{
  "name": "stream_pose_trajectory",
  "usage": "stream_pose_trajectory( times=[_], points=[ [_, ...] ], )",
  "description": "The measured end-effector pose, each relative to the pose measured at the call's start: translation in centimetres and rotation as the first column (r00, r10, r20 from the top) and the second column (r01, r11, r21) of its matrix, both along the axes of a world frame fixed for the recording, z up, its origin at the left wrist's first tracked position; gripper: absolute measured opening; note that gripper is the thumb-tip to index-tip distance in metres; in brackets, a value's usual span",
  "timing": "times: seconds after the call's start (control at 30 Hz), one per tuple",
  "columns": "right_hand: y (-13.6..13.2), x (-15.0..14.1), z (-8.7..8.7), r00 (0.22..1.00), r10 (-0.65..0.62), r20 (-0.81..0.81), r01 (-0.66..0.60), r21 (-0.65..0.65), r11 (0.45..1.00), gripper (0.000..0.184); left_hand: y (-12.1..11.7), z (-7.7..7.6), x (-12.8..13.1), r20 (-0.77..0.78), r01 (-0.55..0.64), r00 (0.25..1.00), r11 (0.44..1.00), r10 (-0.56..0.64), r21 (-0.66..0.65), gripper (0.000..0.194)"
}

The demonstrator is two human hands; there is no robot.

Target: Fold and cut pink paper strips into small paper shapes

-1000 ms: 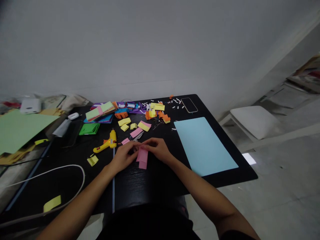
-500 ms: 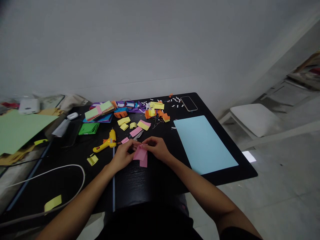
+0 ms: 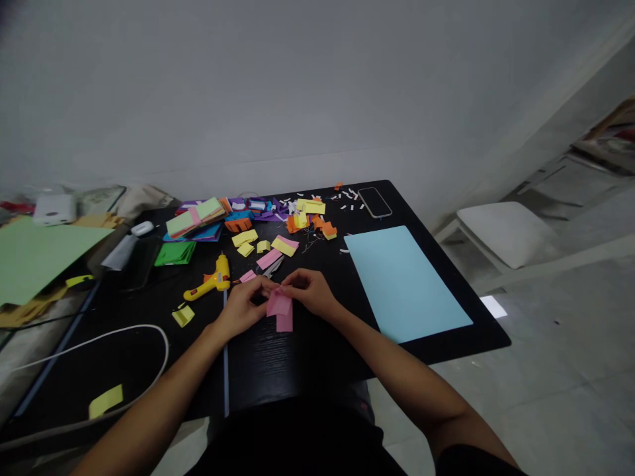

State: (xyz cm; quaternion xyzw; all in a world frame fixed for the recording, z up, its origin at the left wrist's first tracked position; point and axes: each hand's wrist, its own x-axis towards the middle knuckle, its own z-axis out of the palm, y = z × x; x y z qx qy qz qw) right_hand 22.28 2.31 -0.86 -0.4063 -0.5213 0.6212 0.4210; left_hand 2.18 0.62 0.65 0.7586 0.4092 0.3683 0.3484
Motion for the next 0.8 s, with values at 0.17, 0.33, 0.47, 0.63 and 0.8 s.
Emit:
stream_pose_trajectory(
  times=[0.17,0.33,0.47,0.63,0.8],
  points=[
    [-0.02,0.07,0.05,1.000,0.014,-0.001,-0.014,0.025,1.000,0.033,-0.07,0.09,-0.07,-0.038,0.017,0.999,1.000,-0.017,-0.009,0.015],
    [0.01,0.14,0.14,0.999,0.033,0.008,-0.034,0.042,0.999,0.035,-0.09,-0.01,-0.18,-0.039,0.019,0.999,0.999,-0.021,-0.034,0.015],
    [0.07,0.11,0.08,0.999,0.049,0.001,-0.049,0.045,0.998,0.036,-0.14,0.17,-0.11,-0.056,0.014,0.998,1.000,-0.015,-0.025,0.014],
    [0.10,0.36,-0.13,0.993,0.091,0.069,-0.098,0.107,0.989,0.033,-0.25,0.17,-0.06,-0.101,0.046,0.994,0.999,-0.046,-0.003,0.015],
    [0.08,0.81,-0.19,0.974,0.152,0.167,-0.178,0.160,0.971,0.028,-0.35,-0.03,-0.08,-0.130,0.078,0.988,0.996,-0.082,-0.039,0.020]
  ],
)
